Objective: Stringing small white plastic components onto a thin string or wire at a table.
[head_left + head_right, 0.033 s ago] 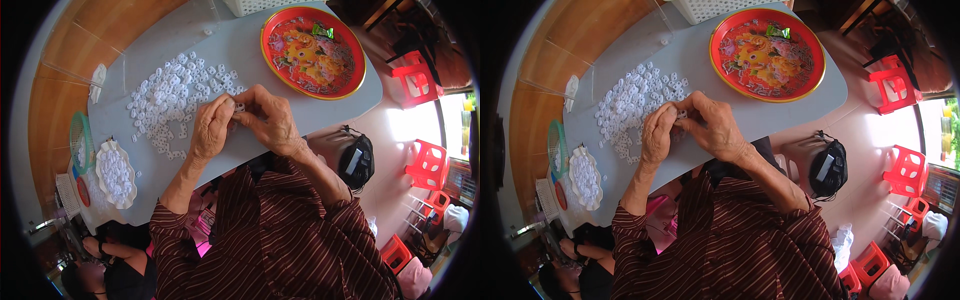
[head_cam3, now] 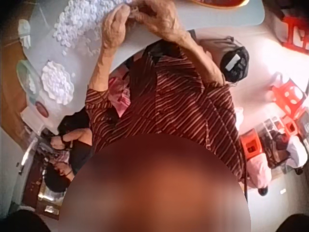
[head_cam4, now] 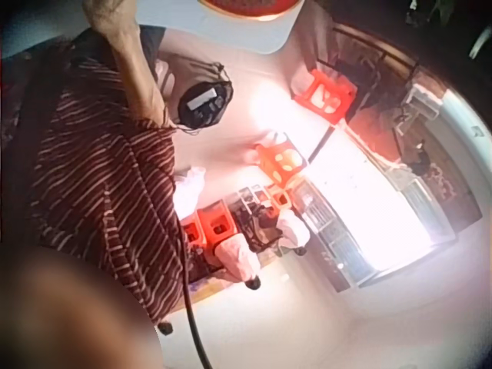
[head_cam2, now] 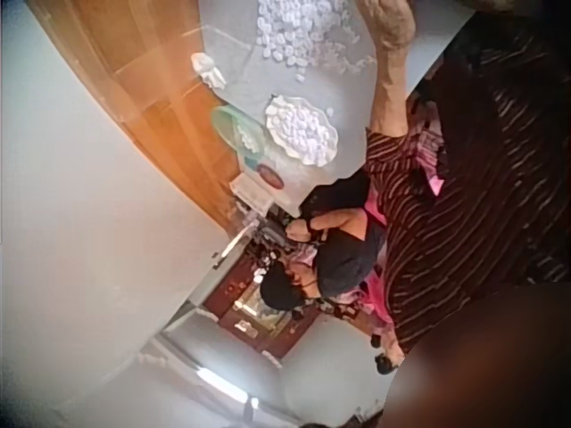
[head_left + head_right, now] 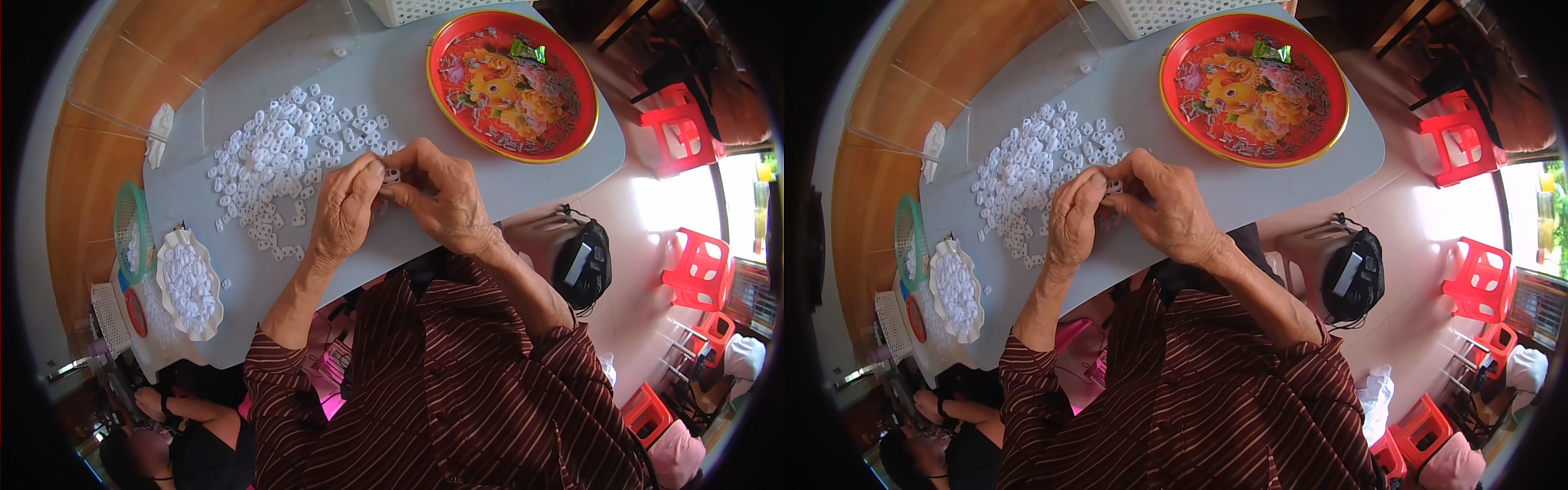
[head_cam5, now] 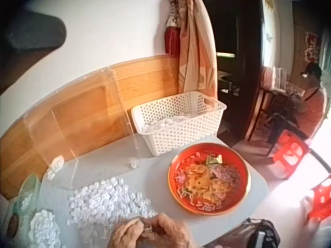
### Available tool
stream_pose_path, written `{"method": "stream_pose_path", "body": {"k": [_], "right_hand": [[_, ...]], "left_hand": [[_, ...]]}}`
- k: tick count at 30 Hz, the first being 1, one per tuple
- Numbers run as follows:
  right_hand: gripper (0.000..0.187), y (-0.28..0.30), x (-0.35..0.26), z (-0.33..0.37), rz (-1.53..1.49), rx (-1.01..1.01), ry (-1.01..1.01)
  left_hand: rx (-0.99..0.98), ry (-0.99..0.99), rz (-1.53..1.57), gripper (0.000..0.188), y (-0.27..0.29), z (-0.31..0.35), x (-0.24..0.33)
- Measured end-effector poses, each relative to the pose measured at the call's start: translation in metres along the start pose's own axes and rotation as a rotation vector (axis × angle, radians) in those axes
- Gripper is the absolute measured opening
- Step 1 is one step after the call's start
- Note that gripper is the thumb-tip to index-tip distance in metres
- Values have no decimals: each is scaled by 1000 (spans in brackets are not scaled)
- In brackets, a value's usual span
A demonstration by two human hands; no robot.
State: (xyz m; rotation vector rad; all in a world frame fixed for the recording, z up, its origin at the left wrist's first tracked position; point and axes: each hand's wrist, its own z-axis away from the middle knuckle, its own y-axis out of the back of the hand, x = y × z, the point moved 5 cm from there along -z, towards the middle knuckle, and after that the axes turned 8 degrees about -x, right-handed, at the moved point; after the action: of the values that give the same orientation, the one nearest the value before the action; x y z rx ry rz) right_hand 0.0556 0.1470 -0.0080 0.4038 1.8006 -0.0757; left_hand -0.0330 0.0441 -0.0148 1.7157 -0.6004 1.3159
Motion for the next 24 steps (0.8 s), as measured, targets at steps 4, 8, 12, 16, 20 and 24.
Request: {"method": "stream_pose_path", "body": {"k": [4, 8, 12, 16, 20, 24], "right_hand": [[23, -1, 3, 2, -10, -8, 13], [22, -1, 6, 5, 6, -2, 16], [19, 0, 10, 3, -72, 36, 48], [15, 1, 11, 1, -351, -15, -111], [16, 5, 9, -2, -347, -24, -139], [16, 5, 14, 1, -293, 18, -173]], "left_hand": [[-20, -9, 33, 30, -2, 1, 3], [-8, 76, 111, 33, -6, 2, 10], [-47, 157, 241, 33, -8, 1, 4], [-90, 228, 295, 33, -4, -1, -4], [-74, 57, 173, 33, -1, -1, 1], [-72, -6, 101, 24, -4, 2, 11]]}}
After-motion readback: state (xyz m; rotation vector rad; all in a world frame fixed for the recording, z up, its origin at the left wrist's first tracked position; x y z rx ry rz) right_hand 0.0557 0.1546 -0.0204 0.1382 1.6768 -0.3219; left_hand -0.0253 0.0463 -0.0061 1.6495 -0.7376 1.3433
